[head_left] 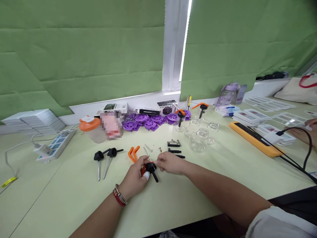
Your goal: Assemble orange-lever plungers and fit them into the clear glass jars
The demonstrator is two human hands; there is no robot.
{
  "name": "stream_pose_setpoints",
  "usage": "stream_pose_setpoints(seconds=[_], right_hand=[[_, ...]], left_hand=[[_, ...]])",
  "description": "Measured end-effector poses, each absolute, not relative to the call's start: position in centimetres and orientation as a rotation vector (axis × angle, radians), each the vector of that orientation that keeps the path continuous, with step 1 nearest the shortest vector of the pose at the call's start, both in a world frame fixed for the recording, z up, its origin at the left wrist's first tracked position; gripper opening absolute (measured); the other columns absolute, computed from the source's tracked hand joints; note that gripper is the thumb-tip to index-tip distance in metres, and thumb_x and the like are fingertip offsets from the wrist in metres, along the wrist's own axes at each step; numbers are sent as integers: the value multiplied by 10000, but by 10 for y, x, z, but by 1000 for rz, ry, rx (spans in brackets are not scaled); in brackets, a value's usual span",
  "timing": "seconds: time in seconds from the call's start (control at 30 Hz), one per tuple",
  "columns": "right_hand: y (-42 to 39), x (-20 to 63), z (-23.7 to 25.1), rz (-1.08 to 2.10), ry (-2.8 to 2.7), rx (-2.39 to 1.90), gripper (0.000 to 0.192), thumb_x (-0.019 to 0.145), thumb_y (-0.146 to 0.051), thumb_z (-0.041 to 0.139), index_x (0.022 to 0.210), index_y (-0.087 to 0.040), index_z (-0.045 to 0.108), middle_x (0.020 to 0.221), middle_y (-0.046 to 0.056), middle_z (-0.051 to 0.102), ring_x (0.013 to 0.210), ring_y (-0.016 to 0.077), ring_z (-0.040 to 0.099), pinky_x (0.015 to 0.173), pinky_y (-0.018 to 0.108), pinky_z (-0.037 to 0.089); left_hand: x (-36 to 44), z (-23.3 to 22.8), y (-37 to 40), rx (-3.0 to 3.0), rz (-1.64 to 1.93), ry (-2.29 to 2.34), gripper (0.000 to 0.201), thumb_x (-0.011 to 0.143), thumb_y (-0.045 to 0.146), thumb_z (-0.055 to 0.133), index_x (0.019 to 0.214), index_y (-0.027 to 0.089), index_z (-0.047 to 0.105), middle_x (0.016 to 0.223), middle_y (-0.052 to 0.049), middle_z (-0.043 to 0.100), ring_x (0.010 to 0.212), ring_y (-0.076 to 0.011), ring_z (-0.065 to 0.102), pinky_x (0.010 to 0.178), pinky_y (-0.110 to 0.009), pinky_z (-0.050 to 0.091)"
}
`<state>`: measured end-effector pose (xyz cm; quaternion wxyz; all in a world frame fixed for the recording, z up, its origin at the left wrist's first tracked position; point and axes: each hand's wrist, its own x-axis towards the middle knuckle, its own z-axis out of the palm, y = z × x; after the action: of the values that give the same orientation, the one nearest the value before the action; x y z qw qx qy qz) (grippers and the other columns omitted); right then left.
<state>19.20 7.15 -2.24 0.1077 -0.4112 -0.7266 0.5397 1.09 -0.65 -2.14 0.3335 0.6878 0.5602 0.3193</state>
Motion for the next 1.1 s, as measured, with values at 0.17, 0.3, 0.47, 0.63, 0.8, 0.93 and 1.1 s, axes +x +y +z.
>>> stream_pose_setpoints(seconds=[0.17, 0.3, 0.47, 0.63, 0.8, 0.93, 1.1], right_hand=[[73, 184, -26, 1762, -1942, -1211, 282, 804, -396, 557, 663, -154, 534, 504, -58, 459, 424, 54, 330, 425, 186, 266], [82, 176, -24, 1843, -1730, -1267, 239, 836, -357, 508, 684, -172, 493, 503, -69, 453, 366, 45, 258, 380, 194, 201], [102, 162, -23, 1230, -1866, -1163, 106, 843, -254, 513, 801, -169, 561, 681, -15, 586, 533, 82, 490, 534, 204, 383], [102, 150, -27, 574, -2607, -976, 116, 829, -171, 550, 747, -149, 628, 829, 59, 634, 841, 158, 575, 762, 253, 391], [95, 153, -23, 725, -2438, -1010, 289, 926, -293, 411, 778, -150, 615, 834, 61, 619, 758, 137, 571, 699, 242, 397], [81, 155, -19, 1468, -2012, -1021, 351, 894, -472, 424, 1019, -172, 557, 704, 3, 591, 533, 100, 517, 530, 221, 391], [73, 152, -16, 1724, -1687, -1095, 339, 711, -435, 661, 898, -164, 582, 628, -33, 537, 467, 71, 409, 416, 196, 291]], left_hand=[[14, -14, -12, 1898, 748, 1250, 541, 753, 99, 454, 1266, 225, 338, 1142, -66, 610, 955, -166, 590, 845, -307, 464], [11, -11, -15, 1954, 703, 1167, 561, 724, 74, 448, 1252, 225, 330, 1065, -39, 632, 949, -164, 589, 878, -314, 450], [3, -3, -15, 1995, 679, 1198, 457, 717, 113, 488, 1160, 220, 449, 1084, -45, 621, 996, -180, 575, 901, -319, 446], [-6, 3, -10, 1900, 810, 1334, 344, 760, 171, 513, 1099, 229, 494, 1074, -44, 614, 955, -184, 590, 844, -320, 474], [-18, -3, -2, 1895, 821, 1492, 236, 796, 210, 511, 1031, 225, 520, 956, -34, 615, 702, -148, 570, 652, -292, 474], [-20, -11, 3, 1947, 898, 1490, 259, 803, 213, 519, 1062, 226, 521, 976, -41, 609, 746, -157, 574, 676, -300, 472], [-22, -13, 6, 2028, 908, 1473, 269, 804, 217, 513, 1071, 225, 540, 994, -47, 606, 784, -163, 579, 699, -302, 475]])
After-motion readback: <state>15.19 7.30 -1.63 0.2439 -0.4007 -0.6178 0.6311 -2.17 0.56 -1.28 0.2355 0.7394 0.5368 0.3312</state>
